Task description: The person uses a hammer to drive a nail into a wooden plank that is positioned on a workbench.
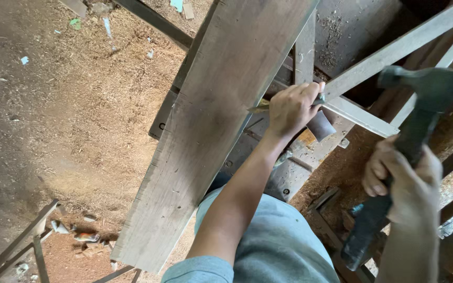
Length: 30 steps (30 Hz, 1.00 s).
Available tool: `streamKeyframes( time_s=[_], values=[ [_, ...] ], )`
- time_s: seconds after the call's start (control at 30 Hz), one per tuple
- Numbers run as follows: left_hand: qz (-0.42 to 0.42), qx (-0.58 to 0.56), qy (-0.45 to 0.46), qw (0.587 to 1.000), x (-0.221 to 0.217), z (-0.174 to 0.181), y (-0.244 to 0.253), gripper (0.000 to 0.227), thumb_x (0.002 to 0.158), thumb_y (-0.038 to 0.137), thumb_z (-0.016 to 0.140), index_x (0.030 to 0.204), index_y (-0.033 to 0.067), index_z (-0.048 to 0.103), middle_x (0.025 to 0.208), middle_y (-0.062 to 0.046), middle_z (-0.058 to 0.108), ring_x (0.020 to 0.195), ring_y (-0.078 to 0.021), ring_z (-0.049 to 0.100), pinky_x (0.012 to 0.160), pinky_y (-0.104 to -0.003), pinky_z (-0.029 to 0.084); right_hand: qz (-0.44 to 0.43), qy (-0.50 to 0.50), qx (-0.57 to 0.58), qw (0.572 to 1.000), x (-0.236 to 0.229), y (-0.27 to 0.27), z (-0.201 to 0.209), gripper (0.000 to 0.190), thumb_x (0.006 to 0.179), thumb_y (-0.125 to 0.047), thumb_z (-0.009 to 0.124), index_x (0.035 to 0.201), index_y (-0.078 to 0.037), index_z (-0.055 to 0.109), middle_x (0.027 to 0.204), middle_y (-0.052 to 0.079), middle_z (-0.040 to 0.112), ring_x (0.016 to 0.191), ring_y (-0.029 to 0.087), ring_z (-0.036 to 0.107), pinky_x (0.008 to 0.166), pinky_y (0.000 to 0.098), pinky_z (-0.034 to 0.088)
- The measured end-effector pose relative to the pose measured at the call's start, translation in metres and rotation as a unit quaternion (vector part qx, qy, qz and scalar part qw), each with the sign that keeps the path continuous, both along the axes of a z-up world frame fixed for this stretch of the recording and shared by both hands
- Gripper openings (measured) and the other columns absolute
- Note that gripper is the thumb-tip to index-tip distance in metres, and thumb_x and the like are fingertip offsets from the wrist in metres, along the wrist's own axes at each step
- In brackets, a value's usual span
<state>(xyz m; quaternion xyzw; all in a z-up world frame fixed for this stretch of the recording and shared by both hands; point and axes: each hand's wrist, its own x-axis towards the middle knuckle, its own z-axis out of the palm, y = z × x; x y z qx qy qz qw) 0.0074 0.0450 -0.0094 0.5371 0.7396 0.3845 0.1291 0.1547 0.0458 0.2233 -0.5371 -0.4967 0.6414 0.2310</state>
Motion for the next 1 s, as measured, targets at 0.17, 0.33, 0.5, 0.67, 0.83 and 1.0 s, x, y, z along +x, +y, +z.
streamKeyframes(
  time_s=[0.17,0.33,0.5,0.67,0.83,1.0],
  values=[
    [0.055,0.102,-0.012,0.993,-0.001,-0.001,0.004,0.019,0.099,0.032,0.067,0.091,0.0139,0.065,0.066,0.003,0.063,0.05,-0.0097,0.054,0.043,-0.028,0.04,0.028,-0.117,-0.12,0.985,-0.008,0.004,-0.018,0.012,0.096,-0.009,0.064,0.094,-0.003,0.055,0.065,0.005,0.052,0.043,0.01,0.043,0.036,0.0251,0.035],
    [0.086,0.042,-0.009,0.995,-0.001,0.002,0.01,0.025,0.101,0.031,0.069,0.083,0.0156,0.061,0.062,0.003,0.061,0.048,-0.0101,0.053,0.044,-0.031,0.038,0.008,-0.056,-0.049,0.997,0.008,0.02,-0.009,0.013,0.098,-0.01,0.064,0.096,-0.005,0.053,0.069,0.002,0.051,0.047,0.007,0.045,0.039,0.0232,0.037],
    [0.134,0.085,-0.007,0.987,-0.008,0.01,0.014,0.017,0.099,0.03,0.066,0.091,0.0158,0.062,0.068,0.003,0.063,0.052,-0.0105,0.054,0.047,-0.031,0.038,0.038,-0.105,-0.108,0.988,-0.021,0.031,-0.019,0.015,0.095,-0.011,0.066,0.093,-0.006,0.052,0.065,0.001,0.051,0.044,0.008,0.042,0.036,0.0241,0.033],
    [0.136,0.055,-0.018,0.989,-0.013,0.012,0.022,0.025,0.101,0.032,0.07,0.085,0.0165,0.059,0.067,0.003,0.064,0.051,-0.0106,0.054,0.046,-0.032,0.037,0.106,-0.092,-0.097,0.985,-0.024,0.043,0.002,0.016,0.097,-0.012,0.064,0.091,-0.003,0.053,0.062,0.002,0.048,0.043,0.008,0.041,0.036,0.023,0.032],
    [0.138,0.071,-0.029,0.987,-0.014,0.009,0.017,0.015,0.096,0.028,0.07,0.094,0.0161,0.062,0.074,0.003,0.068,0.054,-0.0099,0.057,0.046,-0.029,0.039,0.048,-0.081,-0.099,0.991,-0.031,0.048,0.003,0.011,0.097,-0.013,0.063,0.094,-0.007,0.054,0.066,-0.001,0.05,0.046,0.006,0.043,0.039,0.0217,0.035],
    [0.129,-0.063,-0.059,0.988,-0.02,0.013,0.02,0.018,0.101,0.028,0.076,0.093,0.0167,0.064,0.071,0.002,0.069,0.054,-0.013,0.063,0.046,-0.033,0.044,0.092,-0.179,-0.143,0.969,-0.052,0.039,-0.013,0.015,0.096,-0.014,0.065,0.091,-0.008,0.052,0.063,0.002,0.052,0.043,0.009,0.044,0.039,0.0242,0.037]
  ],
)
